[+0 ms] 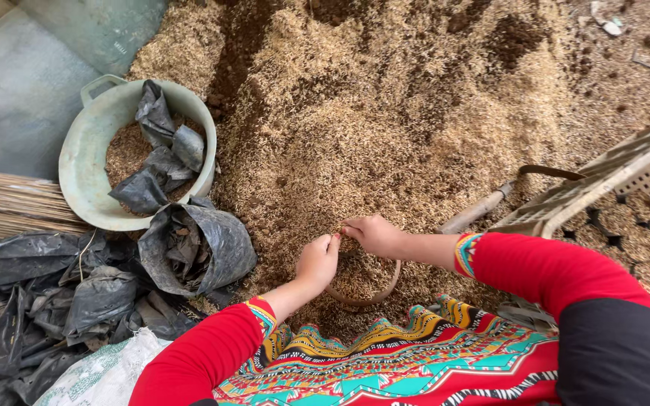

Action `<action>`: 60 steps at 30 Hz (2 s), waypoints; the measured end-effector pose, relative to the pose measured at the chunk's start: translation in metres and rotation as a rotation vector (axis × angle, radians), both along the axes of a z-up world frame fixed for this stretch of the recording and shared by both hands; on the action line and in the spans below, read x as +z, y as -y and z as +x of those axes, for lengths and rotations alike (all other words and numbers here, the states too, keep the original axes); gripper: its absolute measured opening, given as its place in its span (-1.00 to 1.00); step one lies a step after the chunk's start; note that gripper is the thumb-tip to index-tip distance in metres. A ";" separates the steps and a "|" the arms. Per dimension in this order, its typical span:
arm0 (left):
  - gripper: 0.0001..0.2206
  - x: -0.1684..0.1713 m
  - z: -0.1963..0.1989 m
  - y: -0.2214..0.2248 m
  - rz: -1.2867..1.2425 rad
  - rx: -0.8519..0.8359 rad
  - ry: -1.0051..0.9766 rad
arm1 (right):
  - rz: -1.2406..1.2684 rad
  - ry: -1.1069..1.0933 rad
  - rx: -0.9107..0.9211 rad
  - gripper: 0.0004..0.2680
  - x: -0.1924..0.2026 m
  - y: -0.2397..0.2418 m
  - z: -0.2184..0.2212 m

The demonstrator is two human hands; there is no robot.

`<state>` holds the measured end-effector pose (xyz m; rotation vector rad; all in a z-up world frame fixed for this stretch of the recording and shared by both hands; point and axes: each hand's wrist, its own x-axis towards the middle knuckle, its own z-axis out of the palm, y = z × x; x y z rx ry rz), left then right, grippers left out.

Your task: The person scoops a granular material from a large pile into a small bowl, then packs it into black plastic bags by hand. The filled bags are placed into a white plastic crate. The person repeats this process multiple times.

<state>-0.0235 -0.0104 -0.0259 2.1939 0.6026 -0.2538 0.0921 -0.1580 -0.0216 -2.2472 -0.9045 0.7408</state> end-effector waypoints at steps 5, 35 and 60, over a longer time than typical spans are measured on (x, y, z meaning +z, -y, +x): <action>-0.59 0.008 0.028 -0.002 0.052 -0.112 -0.003 | -0.186 -0.099 0.009 -0.70 0.011 0.008 0.027; -0.60 0.119 0.088 0.103 0.347 -0.938 -0.491 | 0.334 0.001 -2.261 -0.77 -0.068 0.734 -0.369; -0.52 0.005 0.101 0.003 0.361 -0.908 -0.663 | -0.252 -0.375 -1.637 -0.50 -0.143 0.703 -0.391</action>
